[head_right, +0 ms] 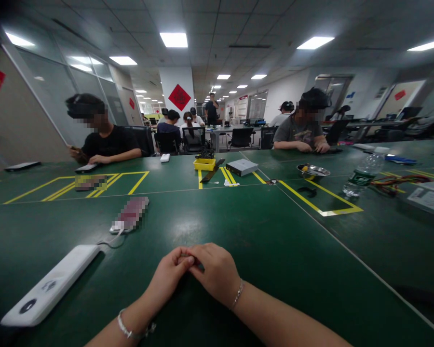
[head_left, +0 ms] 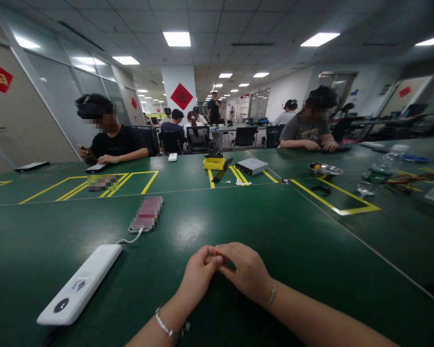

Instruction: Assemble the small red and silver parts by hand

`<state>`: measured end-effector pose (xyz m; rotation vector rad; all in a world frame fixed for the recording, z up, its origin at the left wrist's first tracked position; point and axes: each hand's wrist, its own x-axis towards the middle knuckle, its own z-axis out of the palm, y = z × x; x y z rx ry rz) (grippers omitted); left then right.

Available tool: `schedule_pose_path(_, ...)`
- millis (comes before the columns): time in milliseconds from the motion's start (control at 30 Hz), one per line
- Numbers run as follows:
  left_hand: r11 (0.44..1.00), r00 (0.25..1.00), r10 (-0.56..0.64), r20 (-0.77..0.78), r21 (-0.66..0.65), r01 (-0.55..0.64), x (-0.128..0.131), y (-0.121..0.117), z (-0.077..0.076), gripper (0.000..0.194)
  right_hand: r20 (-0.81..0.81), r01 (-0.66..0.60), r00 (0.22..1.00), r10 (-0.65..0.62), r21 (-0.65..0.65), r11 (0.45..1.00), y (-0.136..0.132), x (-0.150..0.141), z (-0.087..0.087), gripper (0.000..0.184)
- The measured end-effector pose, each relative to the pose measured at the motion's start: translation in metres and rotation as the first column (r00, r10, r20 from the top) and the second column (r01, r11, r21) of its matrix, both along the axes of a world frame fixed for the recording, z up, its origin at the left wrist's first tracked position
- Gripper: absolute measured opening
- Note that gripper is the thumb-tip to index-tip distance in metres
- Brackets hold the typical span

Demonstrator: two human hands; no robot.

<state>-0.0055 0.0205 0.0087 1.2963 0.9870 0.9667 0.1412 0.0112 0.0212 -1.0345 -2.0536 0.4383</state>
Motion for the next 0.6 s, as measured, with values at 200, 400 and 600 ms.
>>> schedule_pose_path(200, 0.992, 0.985, -0.083, -0.151, 0.078, 0.096, -0.01, -0.001, 0.003, 0.028, 0.258, 0.334, 0.898, -0.357, 0.13, 0.934, 0.028, 0.058, 0.016, 0.032)
schedule_pose_path(400, 0.972, 0.877, 0.139, -0.46, 0.234, -0.031, -0.026, 0.012, 0.006, 0.025, 0.503, 0.875, 0.384, -0.774, 0.07, 0.479, 0.054, 0.214, 0.019, 0.041)
schedule_pose_path(600, 0.952, 0.861, 0.197, -0.468, 0.302, -0.054, -0.025, 0.013, 0.003, 0.025, 0.545, 0.983, 0.173, -0.82, -0.149, 0.109, 0.032, 0.346, -0.016, 0.034)
